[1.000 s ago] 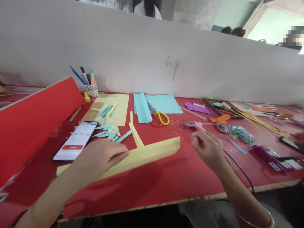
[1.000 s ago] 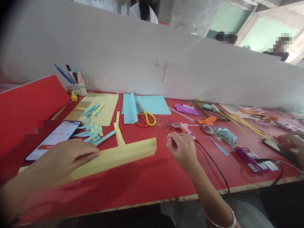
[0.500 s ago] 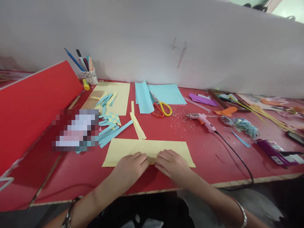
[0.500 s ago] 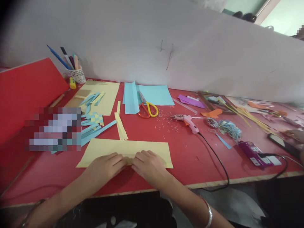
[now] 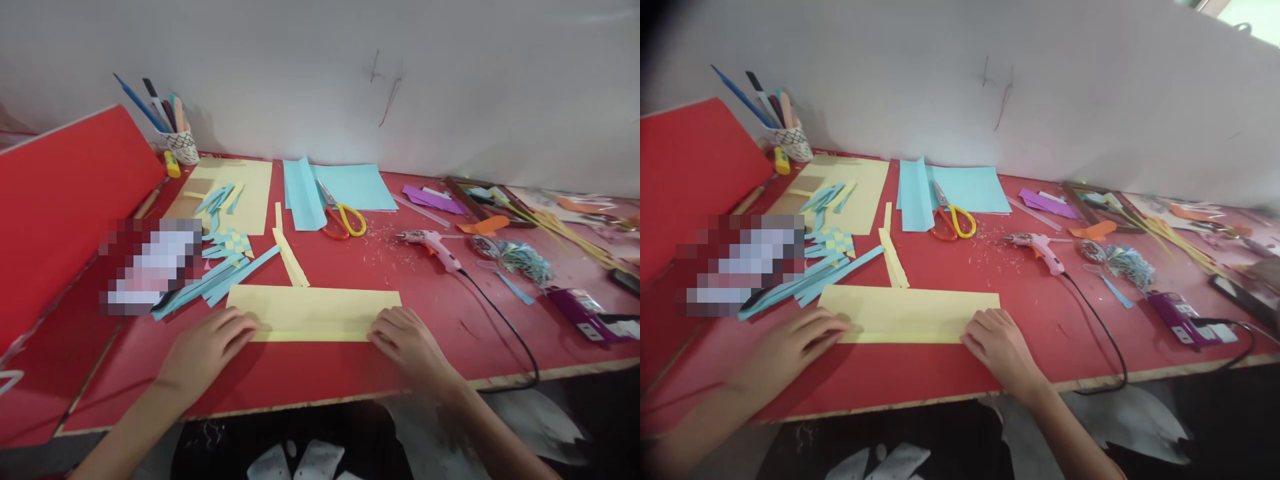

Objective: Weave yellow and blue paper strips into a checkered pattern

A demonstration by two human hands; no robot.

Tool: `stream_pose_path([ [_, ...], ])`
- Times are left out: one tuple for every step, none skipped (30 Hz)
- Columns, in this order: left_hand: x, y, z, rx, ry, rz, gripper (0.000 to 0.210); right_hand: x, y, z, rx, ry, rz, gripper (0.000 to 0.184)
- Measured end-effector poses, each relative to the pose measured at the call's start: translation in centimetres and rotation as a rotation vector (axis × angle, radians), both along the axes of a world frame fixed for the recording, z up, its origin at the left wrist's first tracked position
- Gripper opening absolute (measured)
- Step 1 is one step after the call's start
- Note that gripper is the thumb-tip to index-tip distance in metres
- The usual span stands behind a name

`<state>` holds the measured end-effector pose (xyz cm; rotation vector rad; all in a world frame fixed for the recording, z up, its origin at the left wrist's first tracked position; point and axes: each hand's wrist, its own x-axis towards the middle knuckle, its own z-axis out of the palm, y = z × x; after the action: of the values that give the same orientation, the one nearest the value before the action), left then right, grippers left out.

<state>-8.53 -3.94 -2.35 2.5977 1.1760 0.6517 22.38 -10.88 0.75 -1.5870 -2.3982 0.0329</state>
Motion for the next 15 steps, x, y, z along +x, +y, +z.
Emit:
stream_pose_path([
  [-0.5, 0.1, -0.2, 0.017, -0.023, 0.015, 0.028, 0.4, -0.2, 0.0, -0.008, 0.017, -0.018, 0.034],
  [-0.9, 0.1, -0.3, 0.029, -0.046, 0.023, 0.029, 0.9, -0.3, 0.0, -0.018, 0.031, -0.032, 0.033],
  [-1.3, 0.2, -0.4, 0.034, -0.061, 0.025, 0.029, 1.3, -0.5, 0.0, -0.024, 0.043, -0.045, 0.033],
  [-1.7, 0.2, -0.4, 0.035, -0.071, 0.024, 0.029, 1.8, -0.6, -0.1, -0.025, 0.054, -0.06, 0.032],
  [-2.0, 0.2, -0.3, 0.033, -0.075, 0.025, 0.029, 2.2, -0.8, -0.2, -0.023, 0.062, -0.08, 0.032],
  [-2.2, 0.2, -0.3, 0.028, -0.075, 0.029, 0.029, 2.6, -1.0, -0.2, -0.018, 0.066, -0.107, 0.032],
  [-2.4, 0.2, -0.2, 0.023, -0.076, 0.036, 0.029, 2.9, -1.2, -0.3, -0.014, 0.063, -0.14, 0.032],
  [-2.5, 0.1, -0.1, 0.017, -0.077, 0.045, 0.029, 3.0, -1.3, -0.3, -0.01, 0.05, -0.175, 0.032],
  [-2.5, 0.1, 0.0, 0.01, -0.077, 0.054, 0.029, 3.1, -1.5, -0.3, 0.002, 0.024, -0.209, 0.031],
  [-2.5, 0.0, 0.1, 0.005, -0.075, 0.063, 0.029, 2.9, -1.6, -0.2, 0.03, -0.015, -0.245, 0.03],
  [-2.3, -0.1, 0.3, 0.005, -0.07, 0.07, 0.029, 2.4, -1.7, 0.0, 0.074, -0.062, -0.281, 0.028],
  [-2.1, -0.2, 0.5, 0.008, -0.058, 0.075, 0.028, 1.7, -1.7, 0.2, 0.128, -0.109, -0.308, 0.027],
  [-1.9, -0.4, 0.6, 0.01, -0.041, 0.088, 0.028, 0.7, -1.6, 0.4, 0.195, -0.147, -0.336, 0.028],
  [-1.5, -0.6, 0.8, 0.01, -0.02, 0.108, 0.028, -0.6, -1.5, 0.7, 0.226, -0.16, -0.344, 0.03],
  [-1.1, -0.8, 1.0, 0.008, 0.004, 0.13, 0.027, -2.2, -1.5, 0.9, 0.225, -0.148, -0.312, 0.032],
])
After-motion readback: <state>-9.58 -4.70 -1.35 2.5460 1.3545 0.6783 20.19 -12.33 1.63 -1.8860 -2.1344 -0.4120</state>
